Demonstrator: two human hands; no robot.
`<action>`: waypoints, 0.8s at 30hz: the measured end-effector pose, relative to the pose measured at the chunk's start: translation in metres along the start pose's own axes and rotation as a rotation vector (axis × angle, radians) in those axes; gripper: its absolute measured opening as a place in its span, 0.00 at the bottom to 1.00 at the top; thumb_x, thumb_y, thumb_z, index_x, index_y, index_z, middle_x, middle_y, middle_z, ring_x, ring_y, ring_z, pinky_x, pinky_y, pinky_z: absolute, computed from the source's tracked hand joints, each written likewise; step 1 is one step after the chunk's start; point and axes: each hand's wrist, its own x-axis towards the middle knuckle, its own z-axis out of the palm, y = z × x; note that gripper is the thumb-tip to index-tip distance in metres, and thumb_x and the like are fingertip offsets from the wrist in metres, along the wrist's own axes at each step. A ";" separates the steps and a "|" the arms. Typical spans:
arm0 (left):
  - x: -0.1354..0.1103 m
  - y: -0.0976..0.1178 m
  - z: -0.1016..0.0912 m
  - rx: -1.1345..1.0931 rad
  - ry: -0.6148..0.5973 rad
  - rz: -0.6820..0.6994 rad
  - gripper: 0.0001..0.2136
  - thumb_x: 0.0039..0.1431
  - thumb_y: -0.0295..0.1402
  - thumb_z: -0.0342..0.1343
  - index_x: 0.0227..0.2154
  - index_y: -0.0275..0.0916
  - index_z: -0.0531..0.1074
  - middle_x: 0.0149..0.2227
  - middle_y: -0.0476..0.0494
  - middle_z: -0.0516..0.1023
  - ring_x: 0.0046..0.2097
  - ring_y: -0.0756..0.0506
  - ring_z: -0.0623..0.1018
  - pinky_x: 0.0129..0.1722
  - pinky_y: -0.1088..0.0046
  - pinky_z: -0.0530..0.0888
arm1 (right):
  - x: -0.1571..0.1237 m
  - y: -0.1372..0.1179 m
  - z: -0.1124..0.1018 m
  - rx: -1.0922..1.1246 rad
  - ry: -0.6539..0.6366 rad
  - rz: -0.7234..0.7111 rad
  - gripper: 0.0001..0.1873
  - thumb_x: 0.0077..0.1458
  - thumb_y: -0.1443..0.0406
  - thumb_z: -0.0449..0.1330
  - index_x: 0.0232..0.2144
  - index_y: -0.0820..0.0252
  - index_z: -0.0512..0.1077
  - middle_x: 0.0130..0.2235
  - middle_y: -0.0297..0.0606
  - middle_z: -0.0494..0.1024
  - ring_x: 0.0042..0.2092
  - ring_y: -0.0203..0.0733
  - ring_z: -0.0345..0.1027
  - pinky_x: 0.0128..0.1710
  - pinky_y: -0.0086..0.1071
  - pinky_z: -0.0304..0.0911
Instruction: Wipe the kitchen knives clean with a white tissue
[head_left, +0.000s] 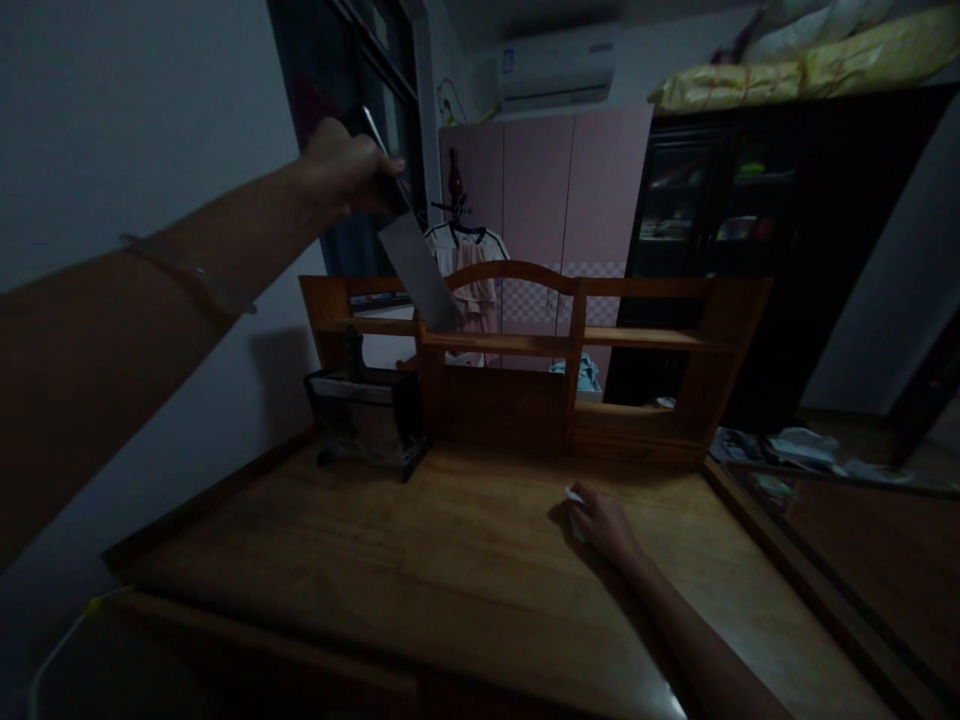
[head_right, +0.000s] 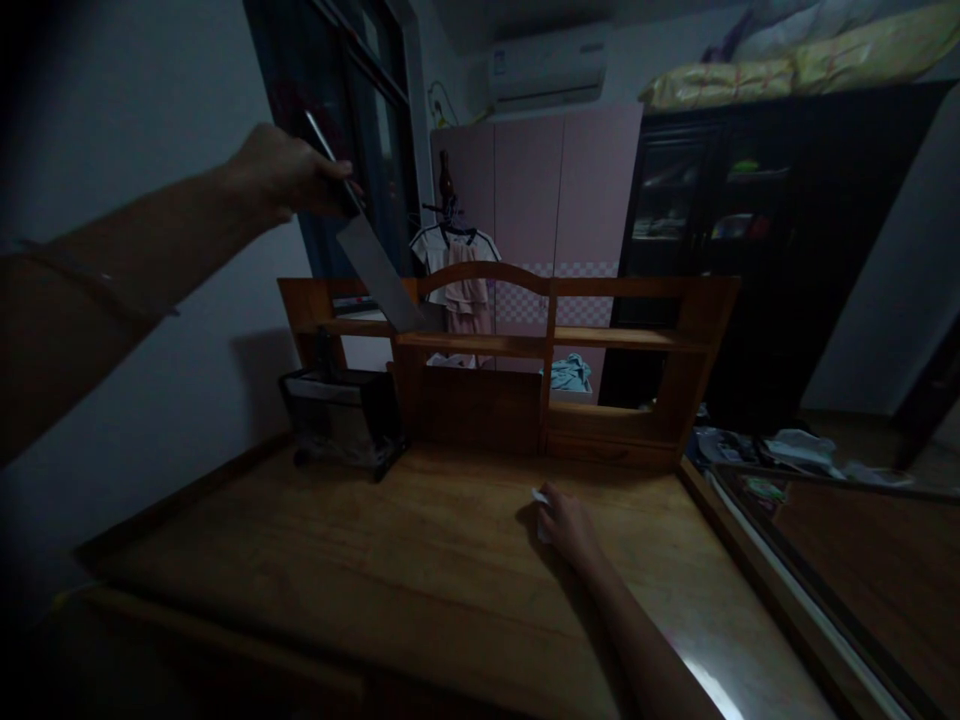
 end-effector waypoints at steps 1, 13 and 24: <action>-0.009 0.003 0.006 -0.222 -0.101 -0.024 0.21 0.59 0.32 0.54 0.45 0.13 0.61 0.45 0.39 0.73 0.40 0.49 0.77 0.39 0.73 0.67 | 0.000 0.001 0.000 0.014 0.002 0.000 0.13 0.55 0.62 0.53 0.40 0.58 0.72 0.34 0.40 0.79 0.37 0.45 0.71 0.35 0.30 0.57; -0.147 -0.059 0.131 -0.894 -0.681 -0.472 0.08 0.55 0.30 0.60 0.34 0.28 0.74 0.37 0.33 0.80 0.44 0.39 0.79 0.47 0.58 0.74 | 0.007 0.011 -0.005 0.316 0.170 0.078 0.21 0.54 0.51 0.52 0.34 0.62 0.73 0.30 0.38 0.75 0.31 0.43 0.68 0.29 0.29 0.59; -0.219 -0.152 0.205 -1.143 -0.496 -0.910 0.05 0.52 0.24 0.60 0.33 0.32 0.71 0.37 0.32 0.79 0.38 0.39 0.81 0.41 0.60 0.78 | 0.005 -0.016 -0.037 0.649 0.119 0.053 0.33 0.51 0.40 0.54 0.40 0.63 0.74 0.32 0.39 0.75 0.31 0.42 0.66 0.30 0.30 0.61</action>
